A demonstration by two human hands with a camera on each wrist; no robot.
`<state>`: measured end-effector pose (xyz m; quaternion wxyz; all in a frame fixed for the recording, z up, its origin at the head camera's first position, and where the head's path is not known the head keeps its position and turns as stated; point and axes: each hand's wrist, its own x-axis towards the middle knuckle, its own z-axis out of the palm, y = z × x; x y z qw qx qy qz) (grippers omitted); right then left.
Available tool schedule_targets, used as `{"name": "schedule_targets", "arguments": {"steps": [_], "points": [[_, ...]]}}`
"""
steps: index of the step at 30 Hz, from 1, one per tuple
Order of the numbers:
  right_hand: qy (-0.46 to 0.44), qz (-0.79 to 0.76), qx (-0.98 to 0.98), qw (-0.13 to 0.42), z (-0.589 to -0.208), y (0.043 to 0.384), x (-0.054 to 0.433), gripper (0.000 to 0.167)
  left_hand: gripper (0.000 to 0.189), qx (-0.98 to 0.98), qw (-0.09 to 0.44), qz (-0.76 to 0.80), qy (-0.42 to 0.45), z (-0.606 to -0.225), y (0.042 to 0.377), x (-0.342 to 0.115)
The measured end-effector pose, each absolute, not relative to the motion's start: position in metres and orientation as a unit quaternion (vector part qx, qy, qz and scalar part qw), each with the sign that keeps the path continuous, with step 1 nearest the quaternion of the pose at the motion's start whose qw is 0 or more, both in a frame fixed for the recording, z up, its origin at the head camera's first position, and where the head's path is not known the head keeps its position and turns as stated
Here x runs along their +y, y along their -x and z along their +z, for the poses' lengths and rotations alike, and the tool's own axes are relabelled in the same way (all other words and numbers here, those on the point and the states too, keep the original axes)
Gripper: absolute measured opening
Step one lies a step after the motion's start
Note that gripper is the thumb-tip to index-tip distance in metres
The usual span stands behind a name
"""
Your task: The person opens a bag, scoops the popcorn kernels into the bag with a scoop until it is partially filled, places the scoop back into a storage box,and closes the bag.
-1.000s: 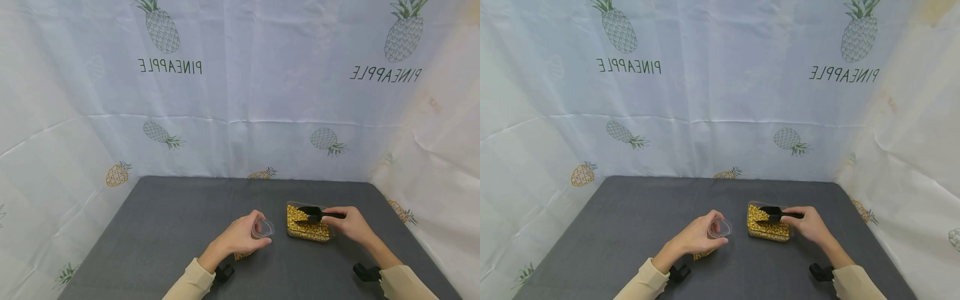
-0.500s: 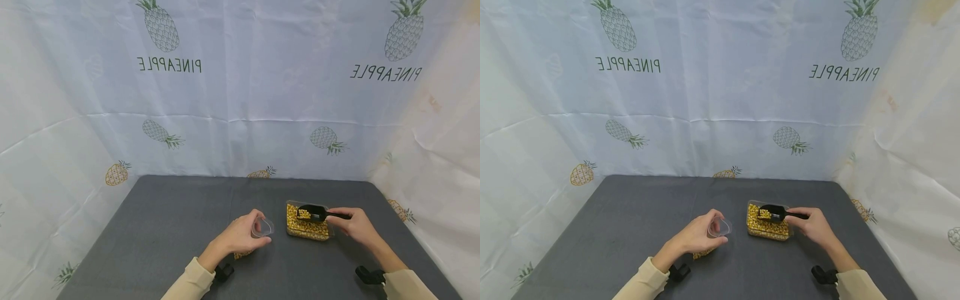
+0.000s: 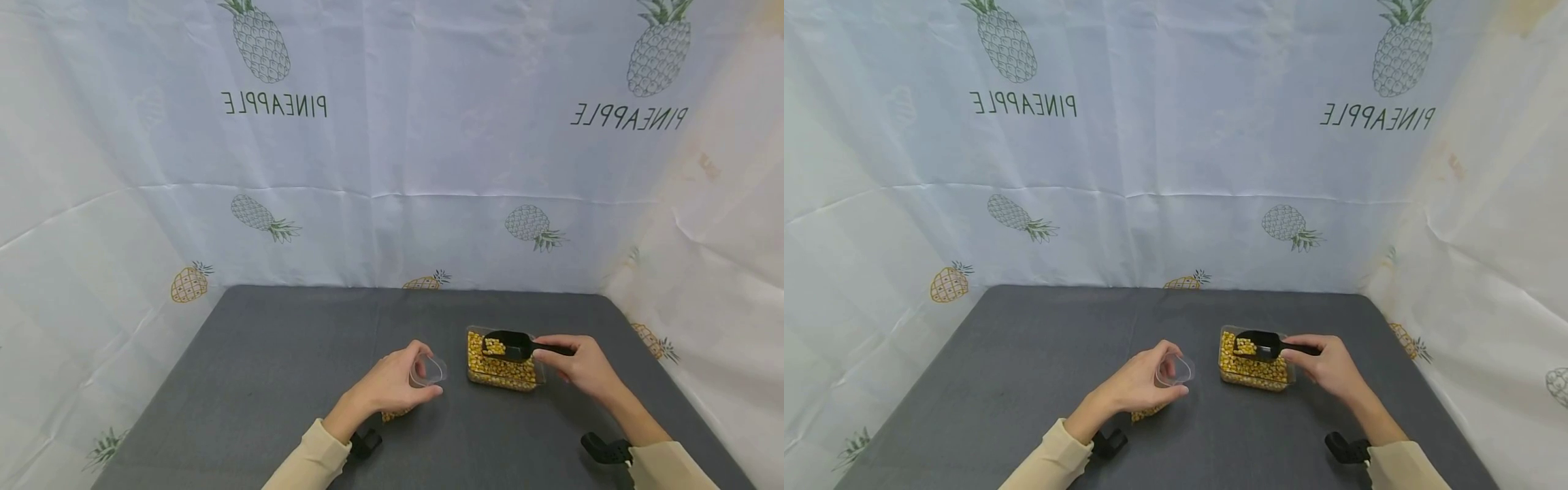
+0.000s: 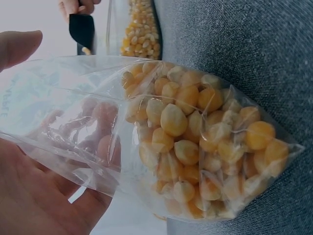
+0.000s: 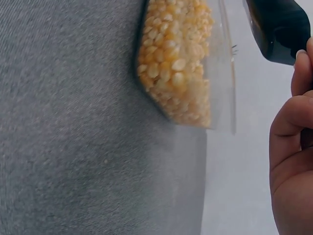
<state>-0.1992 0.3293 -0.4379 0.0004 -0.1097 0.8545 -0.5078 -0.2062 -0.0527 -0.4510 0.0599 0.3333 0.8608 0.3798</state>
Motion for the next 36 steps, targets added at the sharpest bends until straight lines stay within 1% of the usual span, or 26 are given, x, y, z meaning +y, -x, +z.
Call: {"name": "schedule_targets", "arguments": {"steps": [12,30,36], "points": [[0.138,-0.511,0.848,-0.013,-0.426,0.193,0.320,0.035,0.057,0.857,0.064,0.387,-0.335,-0.454,0.206,-0.054],[0.189,-0.507,0.841,-0.018,-0.401,0.192,0.294,0.028,0.057,0.857,0.050,0.383,-0.342,-0.454,0.207,-0.053],[0.199,-0.508,0.838,-0.007,-0.397,0.194,0.284,0.027,0.058,0.858,0.052,0.383,-0.339,-0.454,0.208,-0.053]]}}
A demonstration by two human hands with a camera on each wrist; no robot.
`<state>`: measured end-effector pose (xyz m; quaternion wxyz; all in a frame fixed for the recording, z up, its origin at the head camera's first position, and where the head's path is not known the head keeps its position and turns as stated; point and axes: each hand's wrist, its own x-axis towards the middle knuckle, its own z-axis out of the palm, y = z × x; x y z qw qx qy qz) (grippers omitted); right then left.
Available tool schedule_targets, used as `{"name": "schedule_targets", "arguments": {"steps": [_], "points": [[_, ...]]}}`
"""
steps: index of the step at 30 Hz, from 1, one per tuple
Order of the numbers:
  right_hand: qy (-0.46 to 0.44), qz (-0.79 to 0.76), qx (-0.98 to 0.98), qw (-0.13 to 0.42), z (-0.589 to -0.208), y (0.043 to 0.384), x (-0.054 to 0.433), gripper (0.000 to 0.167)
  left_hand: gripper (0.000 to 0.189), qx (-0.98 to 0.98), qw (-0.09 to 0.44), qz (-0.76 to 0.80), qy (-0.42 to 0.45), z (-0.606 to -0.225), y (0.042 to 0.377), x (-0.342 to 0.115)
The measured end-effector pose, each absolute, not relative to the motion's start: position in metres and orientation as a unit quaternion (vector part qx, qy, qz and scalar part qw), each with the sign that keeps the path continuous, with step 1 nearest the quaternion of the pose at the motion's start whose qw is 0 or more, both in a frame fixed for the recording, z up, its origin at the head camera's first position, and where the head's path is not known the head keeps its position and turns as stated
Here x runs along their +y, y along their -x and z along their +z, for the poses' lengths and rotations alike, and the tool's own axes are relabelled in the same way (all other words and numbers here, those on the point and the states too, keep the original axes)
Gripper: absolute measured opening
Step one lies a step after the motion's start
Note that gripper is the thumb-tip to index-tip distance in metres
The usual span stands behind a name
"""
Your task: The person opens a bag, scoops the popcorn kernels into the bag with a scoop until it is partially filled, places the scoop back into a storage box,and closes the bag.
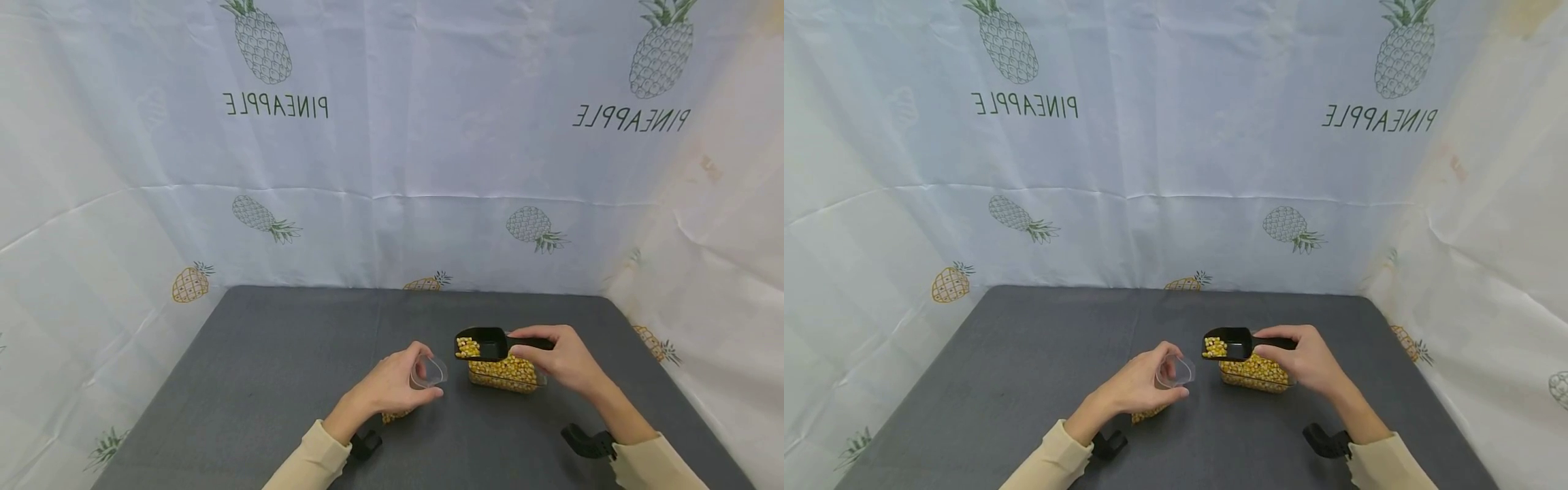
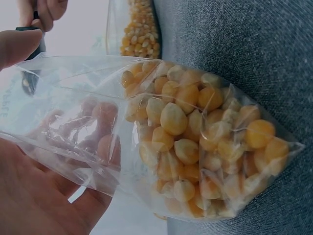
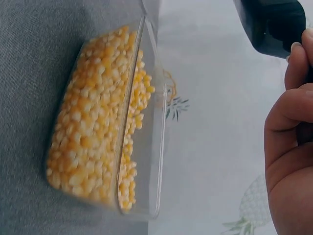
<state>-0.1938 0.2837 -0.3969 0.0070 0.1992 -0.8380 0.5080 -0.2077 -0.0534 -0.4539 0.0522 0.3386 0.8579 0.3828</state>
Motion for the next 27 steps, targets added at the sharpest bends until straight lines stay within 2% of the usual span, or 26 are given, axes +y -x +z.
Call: {"name": "schedule_targets", "arguments": {"steps": [15,27], "points": [[-0.233,0.522,-0.820,-0.012,-0.395,0.192,0.259,0.023,0.058,0.855,0.059,0.387,-0.341,-0.455,0.208,-0.054],[-0.226,0.504,-0.833,-0.037,-0.400,0.192,0.246,0.028,0.060,0.858,0.066,0.384,-0.334,-0.454,0.208,-0.054]]}}
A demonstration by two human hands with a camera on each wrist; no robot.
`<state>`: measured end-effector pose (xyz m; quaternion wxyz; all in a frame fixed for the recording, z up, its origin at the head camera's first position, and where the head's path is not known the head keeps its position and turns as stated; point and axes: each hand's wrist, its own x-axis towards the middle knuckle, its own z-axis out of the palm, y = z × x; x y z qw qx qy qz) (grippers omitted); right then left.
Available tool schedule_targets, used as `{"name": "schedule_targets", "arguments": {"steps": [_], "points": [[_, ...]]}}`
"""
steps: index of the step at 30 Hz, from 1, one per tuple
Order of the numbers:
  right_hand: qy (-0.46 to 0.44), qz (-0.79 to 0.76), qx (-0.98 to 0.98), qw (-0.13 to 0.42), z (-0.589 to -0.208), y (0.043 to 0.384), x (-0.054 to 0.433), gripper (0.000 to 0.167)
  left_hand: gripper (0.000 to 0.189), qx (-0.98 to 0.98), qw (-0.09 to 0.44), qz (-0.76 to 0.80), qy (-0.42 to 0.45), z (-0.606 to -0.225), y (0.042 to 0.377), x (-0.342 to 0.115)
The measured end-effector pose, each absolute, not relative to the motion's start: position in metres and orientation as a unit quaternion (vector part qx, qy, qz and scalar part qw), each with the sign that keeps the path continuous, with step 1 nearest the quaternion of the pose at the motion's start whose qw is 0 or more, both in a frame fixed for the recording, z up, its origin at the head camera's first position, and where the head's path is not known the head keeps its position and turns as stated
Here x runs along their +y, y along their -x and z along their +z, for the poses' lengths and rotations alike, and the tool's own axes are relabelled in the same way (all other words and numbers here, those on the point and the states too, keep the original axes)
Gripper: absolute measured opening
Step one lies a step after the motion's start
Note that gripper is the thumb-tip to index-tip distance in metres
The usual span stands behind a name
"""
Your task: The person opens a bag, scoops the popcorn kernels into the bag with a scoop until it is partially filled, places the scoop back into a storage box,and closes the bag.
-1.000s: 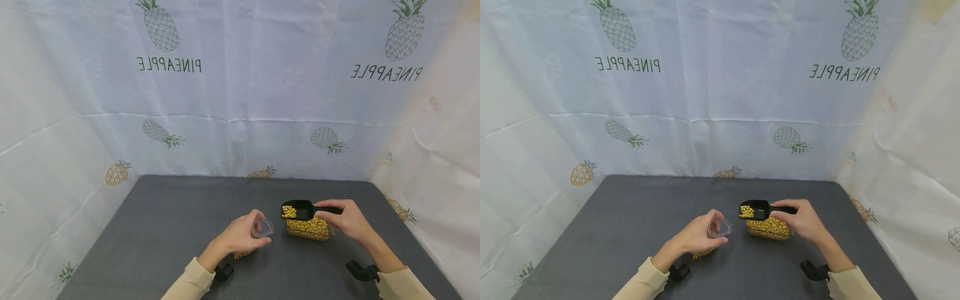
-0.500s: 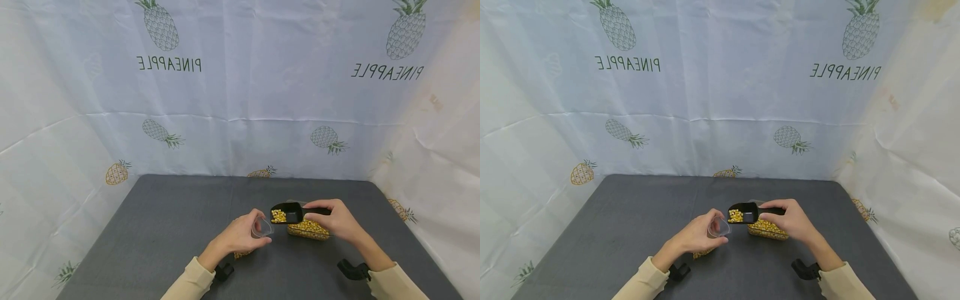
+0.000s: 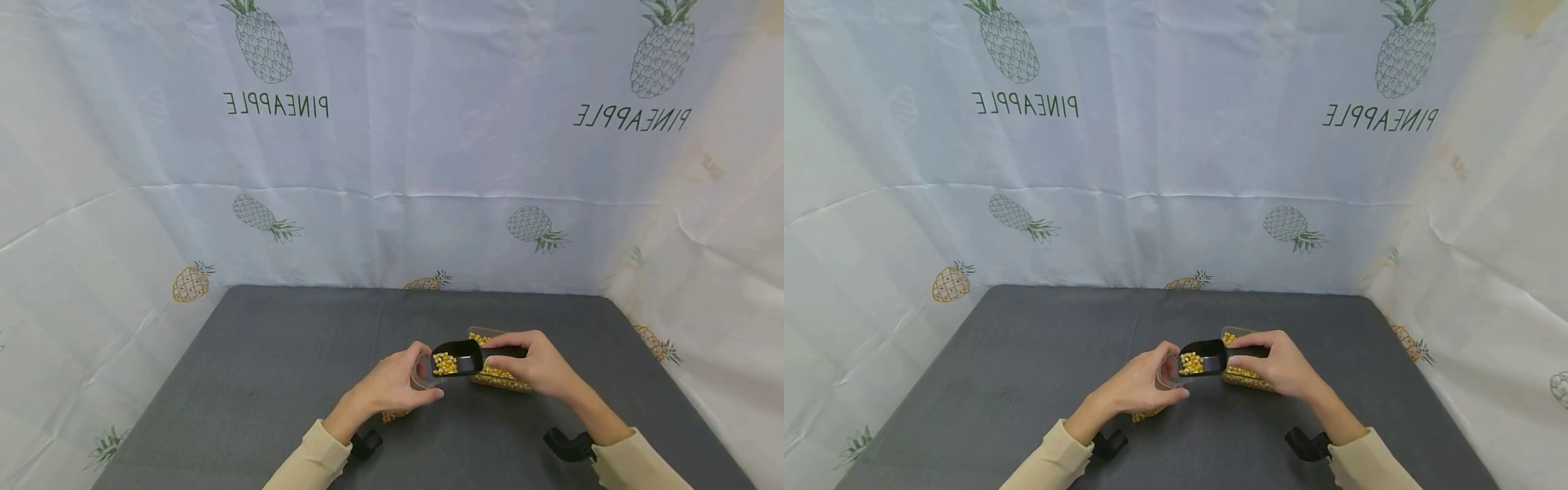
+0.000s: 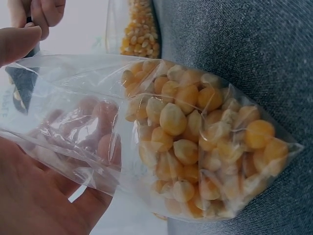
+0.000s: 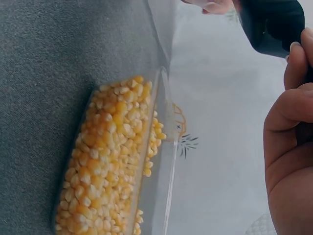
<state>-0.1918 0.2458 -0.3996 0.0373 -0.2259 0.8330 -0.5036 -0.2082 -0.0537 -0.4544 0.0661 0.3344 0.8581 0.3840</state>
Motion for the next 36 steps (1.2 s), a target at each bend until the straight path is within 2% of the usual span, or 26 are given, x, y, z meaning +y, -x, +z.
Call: {"name": "schedule_targets", "arguments": {"steps": [14,24,36], "points": [[0.261,-0.470,0.842,0.046,-0.408,0.200,0.236,0.026,0.065,0.862,0.081,0.384,-0.320,-0.453,0.208,-0.053],[0.270,-0.430,0.860,0.049,-0.401,0.198,0.229,0.028,0.069,0.865,0.081,0.380,-0.319,-0.453,0.208,-0.054],[0.309,-0.395,0.865,0.015,-0.395,0.194,0.221,0.023,0.063,0.860,0.075,0.387,-0.323,-0.454,0.207,-0.053]]}}
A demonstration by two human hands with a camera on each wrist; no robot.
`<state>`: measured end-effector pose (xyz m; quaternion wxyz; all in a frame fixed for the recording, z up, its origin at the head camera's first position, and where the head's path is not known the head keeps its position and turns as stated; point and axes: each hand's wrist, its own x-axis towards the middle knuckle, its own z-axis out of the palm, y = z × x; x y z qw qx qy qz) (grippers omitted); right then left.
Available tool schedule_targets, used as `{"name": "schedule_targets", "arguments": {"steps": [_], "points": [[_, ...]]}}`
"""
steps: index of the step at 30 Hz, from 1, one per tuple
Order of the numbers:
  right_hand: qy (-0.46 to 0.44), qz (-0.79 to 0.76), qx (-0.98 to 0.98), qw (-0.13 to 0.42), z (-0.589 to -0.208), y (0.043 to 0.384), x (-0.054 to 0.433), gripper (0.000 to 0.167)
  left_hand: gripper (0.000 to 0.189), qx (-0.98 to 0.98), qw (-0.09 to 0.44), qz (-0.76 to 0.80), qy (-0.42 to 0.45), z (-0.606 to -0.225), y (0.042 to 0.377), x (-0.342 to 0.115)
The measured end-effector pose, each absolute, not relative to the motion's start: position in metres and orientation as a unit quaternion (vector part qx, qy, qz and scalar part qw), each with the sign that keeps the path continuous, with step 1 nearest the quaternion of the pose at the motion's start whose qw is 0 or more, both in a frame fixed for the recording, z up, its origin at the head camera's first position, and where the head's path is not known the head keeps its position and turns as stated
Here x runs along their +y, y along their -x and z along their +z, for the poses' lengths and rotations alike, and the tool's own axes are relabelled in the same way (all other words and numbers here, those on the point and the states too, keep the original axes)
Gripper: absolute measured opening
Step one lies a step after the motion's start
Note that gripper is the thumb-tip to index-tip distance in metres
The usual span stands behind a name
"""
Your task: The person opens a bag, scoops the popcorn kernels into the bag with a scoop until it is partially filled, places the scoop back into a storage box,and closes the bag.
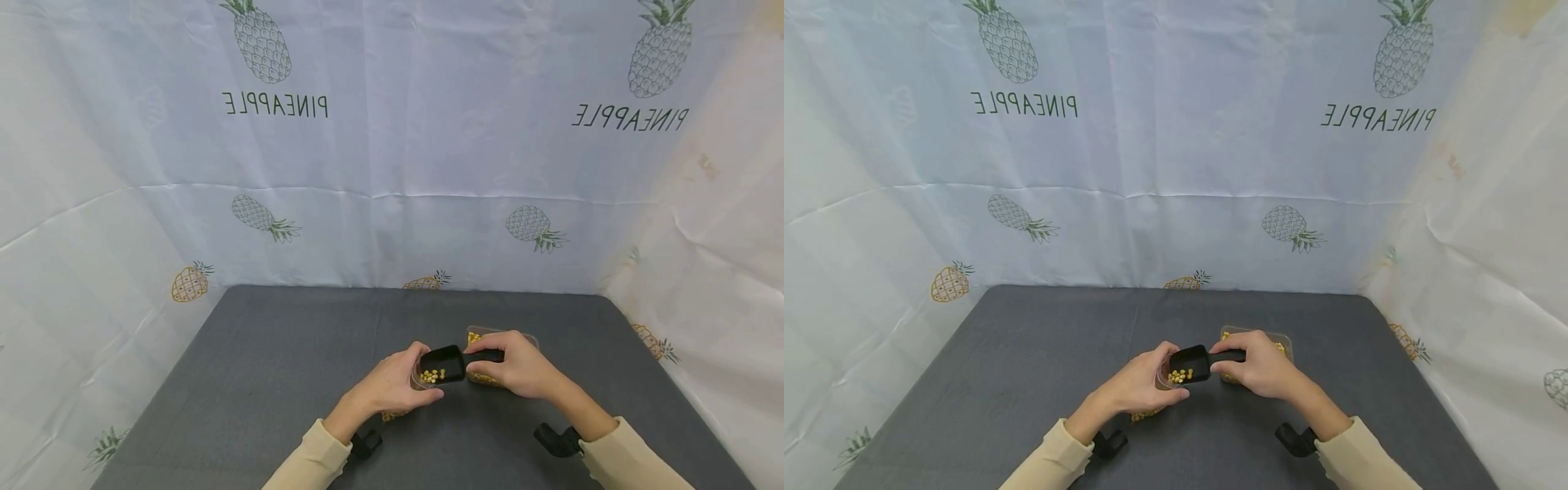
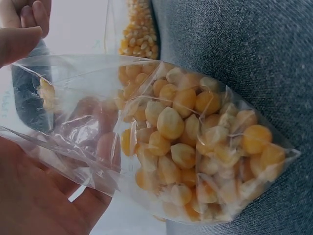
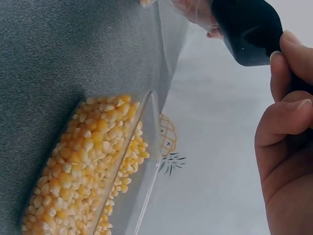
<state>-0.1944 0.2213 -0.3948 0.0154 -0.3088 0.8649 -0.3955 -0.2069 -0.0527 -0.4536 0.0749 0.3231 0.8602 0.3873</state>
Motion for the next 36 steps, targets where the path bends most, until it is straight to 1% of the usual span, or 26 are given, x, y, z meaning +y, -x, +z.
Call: {"name": "schedule_targets", "arguments": {"steps": [11,18,25,36], "points": [[0.321,-0.372,0.871,-0.001,-0.390,0.192,0.217,0.024,0.060,0.848,0.083,0.409,-0.328,-0.455,0.206,-0.053],[0.318,-0.379,0.869,0.001,-0.392,0.191,0.220,0.026,0.061,0.854,0.077,0.397,-0.327,-0.454,0.206,-0.053],[0.287,-0.417,0.863,0.013,-0.395,0.189,0.230,0.027,0.064,0.856,0.081,0.394,-0.324,-0.453,0.206,-0.054],[0.223,-0.438,0.870,0.024,-0.395,0.187,0.247,0.029,0.054,0.854,0.071,0.394,-0.332,-0.454,0.206,-0.052]]}}
